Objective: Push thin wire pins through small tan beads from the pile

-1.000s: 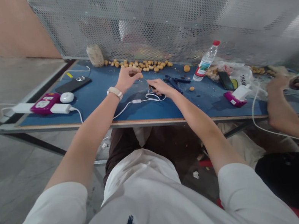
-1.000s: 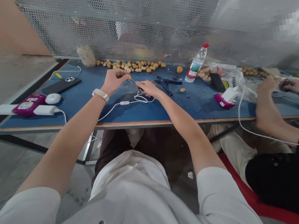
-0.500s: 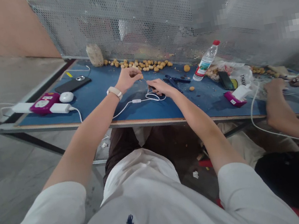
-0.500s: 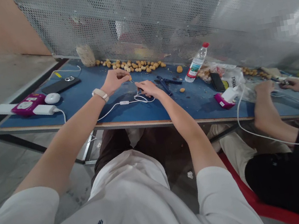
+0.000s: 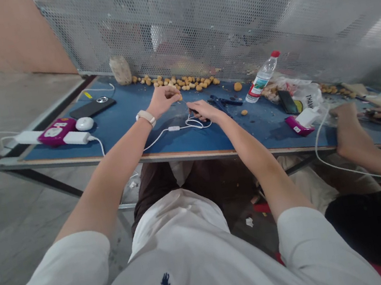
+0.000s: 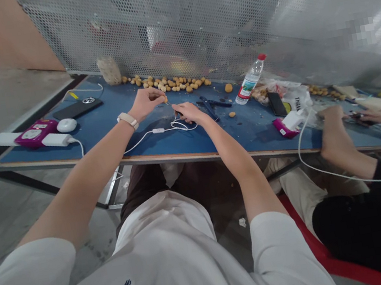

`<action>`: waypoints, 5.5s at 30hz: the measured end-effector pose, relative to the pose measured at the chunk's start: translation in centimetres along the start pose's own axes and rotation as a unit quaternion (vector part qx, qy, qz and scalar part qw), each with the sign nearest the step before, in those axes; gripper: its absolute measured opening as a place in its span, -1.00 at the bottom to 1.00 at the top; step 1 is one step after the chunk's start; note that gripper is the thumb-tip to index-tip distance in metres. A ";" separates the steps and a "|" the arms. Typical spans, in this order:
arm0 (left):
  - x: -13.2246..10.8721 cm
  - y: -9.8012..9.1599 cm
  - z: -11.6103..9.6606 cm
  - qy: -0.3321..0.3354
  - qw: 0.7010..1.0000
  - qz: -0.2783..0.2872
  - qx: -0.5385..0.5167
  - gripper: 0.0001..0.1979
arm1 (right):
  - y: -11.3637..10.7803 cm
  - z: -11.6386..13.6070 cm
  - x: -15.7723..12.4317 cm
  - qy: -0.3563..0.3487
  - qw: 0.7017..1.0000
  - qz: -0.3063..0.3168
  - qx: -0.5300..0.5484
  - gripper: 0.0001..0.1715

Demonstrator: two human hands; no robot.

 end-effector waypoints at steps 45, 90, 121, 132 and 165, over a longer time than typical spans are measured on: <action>2.1 -0.4 2.8 0.086 0.995 0.038 0.032 -0.85 | -0.1 -0.5 0.2 -0.006 1.000 -0.006 0.027 -0.39; 1.1 -0.6 1.2 0.115 0.988 0.036 0.092 -0.89 | -0.6 -0.8 0.5 0.005 0.999 0.033 0.019 -0.30; 2.0 -0.7 1.9 0.085 0.995 -0.012 0.040 -0.78 | -0.6 0.0 -0.5 -0.024 0.997 0.024 0.071 -0.28; 2.3 -0.2 2.9 0.075 0.997 0.002 0.016 -0.78 | -0.4 -0.3 -0.3 -0.027 0.997 0.017 0.076 -0.31; 1.4 0.0 1.6 0.015 0.998 -0.031 -0.048 -0.79 | -0.5 -1.6 0.4 -0.047 0.996 0.027 0.067 -0.27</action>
Point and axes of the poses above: each hand's wrist, its own x-axis towards the middle knuckle, its own y-axis out of the palm, z = x × y, the point moved 1 cm from there along x, towards the middle knuckle, and after that the axes turned 11 degrees about -y, right-handed, at the moved point
